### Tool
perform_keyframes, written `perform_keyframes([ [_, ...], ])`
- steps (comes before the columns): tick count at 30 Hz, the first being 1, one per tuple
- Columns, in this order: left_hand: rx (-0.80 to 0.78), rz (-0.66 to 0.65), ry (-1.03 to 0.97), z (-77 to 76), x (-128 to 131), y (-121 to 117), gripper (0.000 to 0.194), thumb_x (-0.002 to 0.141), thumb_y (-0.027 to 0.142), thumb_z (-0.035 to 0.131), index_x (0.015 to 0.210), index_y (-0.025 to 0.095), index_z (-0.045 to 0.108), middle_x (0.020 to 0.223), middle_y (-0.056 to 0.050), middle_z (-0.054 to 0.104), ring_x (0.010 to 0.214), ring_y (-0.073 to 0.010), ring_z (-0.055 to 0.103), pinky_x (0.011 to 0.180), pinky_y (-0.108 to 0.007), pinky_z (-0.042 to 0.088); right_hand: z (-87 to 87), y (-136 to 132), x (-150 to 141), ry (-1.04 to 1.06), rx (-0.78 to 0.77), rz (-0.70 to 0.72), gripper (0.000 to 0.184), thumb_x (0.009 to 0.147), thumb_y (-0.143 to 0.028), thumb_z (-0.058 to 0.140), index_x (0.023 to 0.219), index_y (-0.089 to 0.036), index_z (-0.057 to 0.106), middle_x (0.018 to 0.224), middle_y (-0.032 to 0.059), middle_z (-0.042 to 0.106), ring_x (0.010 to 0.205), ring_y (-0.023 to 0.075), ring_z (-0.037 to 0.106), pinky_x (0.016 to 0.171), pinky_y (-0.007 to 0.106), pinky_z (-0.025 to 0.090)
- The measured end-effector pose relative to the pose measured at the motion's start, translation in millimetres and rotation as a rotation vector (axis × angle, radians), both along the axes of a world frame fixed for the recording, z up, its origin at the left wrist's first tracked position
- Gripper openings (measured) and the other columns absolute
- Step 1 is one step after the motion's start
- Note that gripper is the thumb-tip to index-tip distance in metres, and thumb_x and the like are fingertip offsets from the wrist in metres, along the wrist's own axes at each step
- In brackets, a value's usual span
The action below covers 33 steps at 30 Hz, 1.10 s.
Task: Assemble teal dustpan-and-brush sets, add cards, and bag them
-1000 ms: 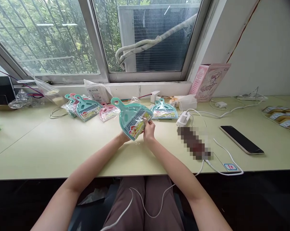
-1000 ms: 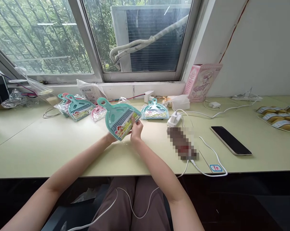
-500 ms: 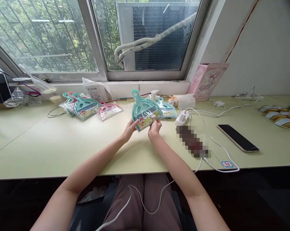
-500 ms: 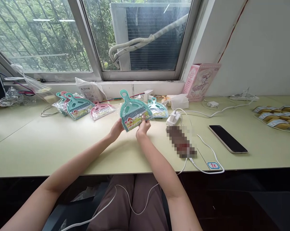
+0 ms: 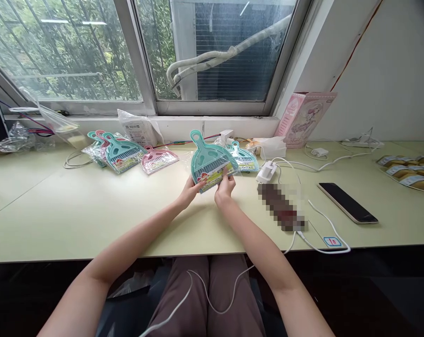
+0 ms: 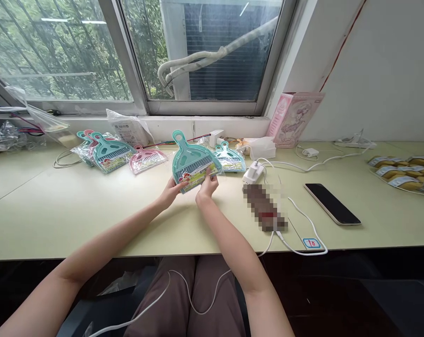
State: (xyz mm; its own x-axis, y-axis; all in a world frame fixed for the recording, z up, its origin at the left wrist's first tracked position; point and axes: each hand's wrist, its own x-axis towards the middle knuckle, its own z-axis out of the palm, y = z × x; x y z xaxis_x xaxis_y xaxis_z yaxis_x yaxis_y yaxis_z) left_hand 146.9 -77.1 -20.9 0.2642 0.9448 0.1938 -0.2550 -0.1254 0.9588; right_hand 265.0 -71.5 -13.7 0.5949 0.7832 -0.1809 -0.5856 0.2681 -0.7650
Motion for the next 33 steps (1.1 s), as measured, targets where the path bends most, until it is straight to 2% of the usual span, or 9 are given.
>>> perform_keyframes([
  [6, -0.040, 0.027, 0.025, -4.0, -2, 5, 0.057, 0.063, 0.035, 0.079, 0.112, 0.018, 0.056, 0.107, -0.008, 0.069, 0.100, -0.0293, 0.063, 0.079, -0.040, 0.053, -2.7, -1, -2, 0.075, -0.020, 0.036, 0.028, 0.079, -0.037, 0.063, 0.102, -0.019, 0.064, 0.100, 0.0045, 0.073, 0.088, 0.0126, 0.067, 0.068, 0.020, 0.053],
  [14, 0.053, 0.102, -0.007, -0.5, -5, 9, 0.046, 0.062, 0.034, 0.079, 0.101, 0.017, 0.060, 0.100, -0.007, 0.070, 0.102, -0.0289, 0.061, 0.086, -0.041, 0.050, 1.8, 4, 4, 0.099, 0.018, 0.201, 0.024, 0.084, -0.038, 0.062, 0.100, -0.020, 0.063, 0.090, 0.0024, 0.073, 0.083, 0.0121, 0.068, 0.071, 0.022, 0.056],
  [23, 0.026, 0.122, -0.007, 4.0, -9, 13, 0.050, 0.061, 0.036, 0.079, 0.102, 0.017, 0.059, 0.101, -0.008, 0.069, 0.097, -0.0287, 0.063, 0.080, -0.041, 0.053, 0.9, 8, 8, 0.115, 0.118, 0.296, 0.021, 0.087, -0.034, 0.062, 0.102, -0.019, 0.064, 0.096, 0.0034, 0.073, 0.089, 0.0131, 0.069, 0.080, 0.027, 0.058],
  [28, 0.051, 0.128, -0.023, 6.0, -13, 18, 0.050, 0.063, 0.036, 0.079, 0.106, 0.017, 0.060, 0.106, -0.008, 0.069, 0.104, -0.0299, 0.062, 0.087, -0.044, 0.051, 4.5, 9, 7, 0.065, 0.201, 0.367, 0.025, 0.087, -0.034, 0.063, 0.107, -0.021, 0.063, 0.101, 0.0029, 0.073, 0.096, 0.0142, 0.068, 0.088, 0.030, 0.057],
  [33, 0.058, 0.149, -0.059, 6.5, -14, 19, 0.048, 0.064, 0.032, 0.079, 0.105, 0.017, 0.060, 0.107, -0.008, 0.069, 0.106, -0.0304, 0.061, 0.088, -0.042, 0.052, 8.8, 7, 8, 0.092, 0.251, 0.408, 0.017, 0.089, -0.030, 0.059, 0.102, -0.020, 0.064, 0.099, 0.0019, 0.073, 0.093, 0.0131, 0.068, 0.088, 0.029, 0.056],
])
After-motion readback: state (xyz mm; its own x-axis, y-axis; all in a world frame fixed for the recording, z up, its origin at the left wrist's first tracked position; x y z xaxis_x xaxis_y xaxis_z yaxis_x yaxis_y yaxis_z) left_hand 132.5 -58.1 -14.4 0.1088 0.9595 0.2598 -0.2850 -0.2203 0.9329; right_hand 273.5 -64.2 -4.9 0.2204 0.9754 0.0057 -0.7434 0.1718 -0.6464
